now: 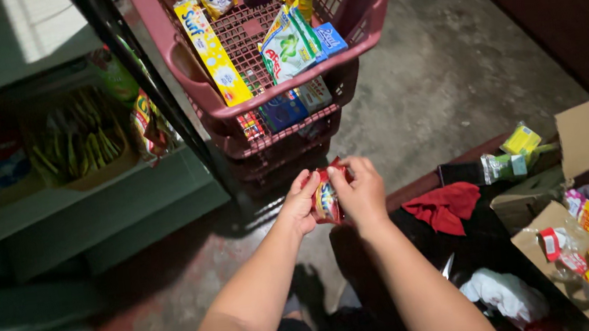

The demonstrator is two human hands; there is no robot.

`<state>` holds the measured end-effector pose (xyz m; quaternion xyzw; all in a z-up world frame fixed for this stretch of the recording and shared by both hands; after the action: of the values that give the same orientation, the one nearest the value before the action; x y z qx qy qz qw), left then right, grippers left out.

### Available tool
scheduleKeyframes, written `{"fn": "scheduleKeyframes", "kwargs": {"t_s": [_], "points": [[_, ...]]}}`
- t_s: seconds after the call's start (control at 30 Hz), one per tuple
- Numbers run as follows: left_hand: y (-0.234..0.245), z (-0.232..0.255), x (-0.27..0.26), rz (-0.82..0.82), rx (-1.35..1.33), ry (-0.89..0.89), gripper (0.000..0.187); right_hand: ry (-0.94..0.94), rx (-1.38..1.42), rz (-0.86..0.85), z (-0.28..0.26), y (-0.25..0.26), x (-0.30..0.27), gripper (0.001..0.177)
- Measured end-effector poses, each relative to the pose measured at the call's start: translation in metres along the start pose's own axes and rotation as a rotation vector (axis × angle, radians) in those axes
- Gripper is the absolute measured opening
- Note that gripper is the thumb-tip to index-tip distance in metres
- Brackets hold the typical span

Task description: The person uses red scissors to cut open a red snack packet, then places the cut pieces into a maroon plastic basket. The person then sorts various snack packets and boxes from a cardboard box onto a table.

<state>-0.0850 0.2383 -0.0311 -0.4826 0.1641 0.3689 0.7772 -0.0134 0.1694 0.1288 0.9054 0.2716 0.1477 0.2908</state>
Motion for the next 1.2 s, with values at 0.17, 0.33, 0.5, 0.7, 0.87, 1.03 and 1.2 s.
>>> {"fn": "scheduleKeyframes", "kwargs": {"t_s": [0.17,0.33,0.5,0.7,0.87,1.03,1.2], "points": [[0.007,0.007,0.026,0.097,-0.023,-0.012,0.066,0.318,-0.125,0.017,-0.003,-0.017,0.018,0.057],[0.027,-0.006,0.072,0.21,0.068,-0.069,0.064,-0.08,-0.119,-0.238,0.068,-0.062,0.052,0.056],[0.043,-0.005,0.129,0.311,-0.015,-0.111,0.058,-0.318,0.194,-0.212,0.142,-0.106,0.1,0.053],[0.076,-0.003,0.193,0.355,-0.068,-0.006,0.05,-0.768,0.862,-0.447,0.202,-0.187,0.115,0.045],[0.134,-0.018,0.291,0.28,-0.043,-0.102,0.044,-0.652,0.795,-0.38,0.25,-0.26,0.135,0.034],[0.2,-0.018,0.368,0.357,0.129,-0.182,0.045,-0.62,0.757,-0.317,0.302,-0.328,0.16,0.026],[0.246,-0.018,0.388,0.455,0.383,-0.244,0.046,-0.411,0.725,-0.315,0.303,-0.346,0.173,0.021]]}}
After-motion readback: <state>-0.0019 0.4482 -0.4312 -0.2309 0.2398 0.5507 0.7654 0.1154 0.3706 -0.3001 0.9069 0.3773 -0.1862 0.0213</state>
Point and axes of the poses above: each hand's wrist, its own x-axis towards the middle knuckle, its own y-axis out of the back of the hand, z = x × y, the point moved 8 cm from there along x, towards the middle knuckle, and after that the axes turned 2 degrees about -y, right-handed, at the moved point
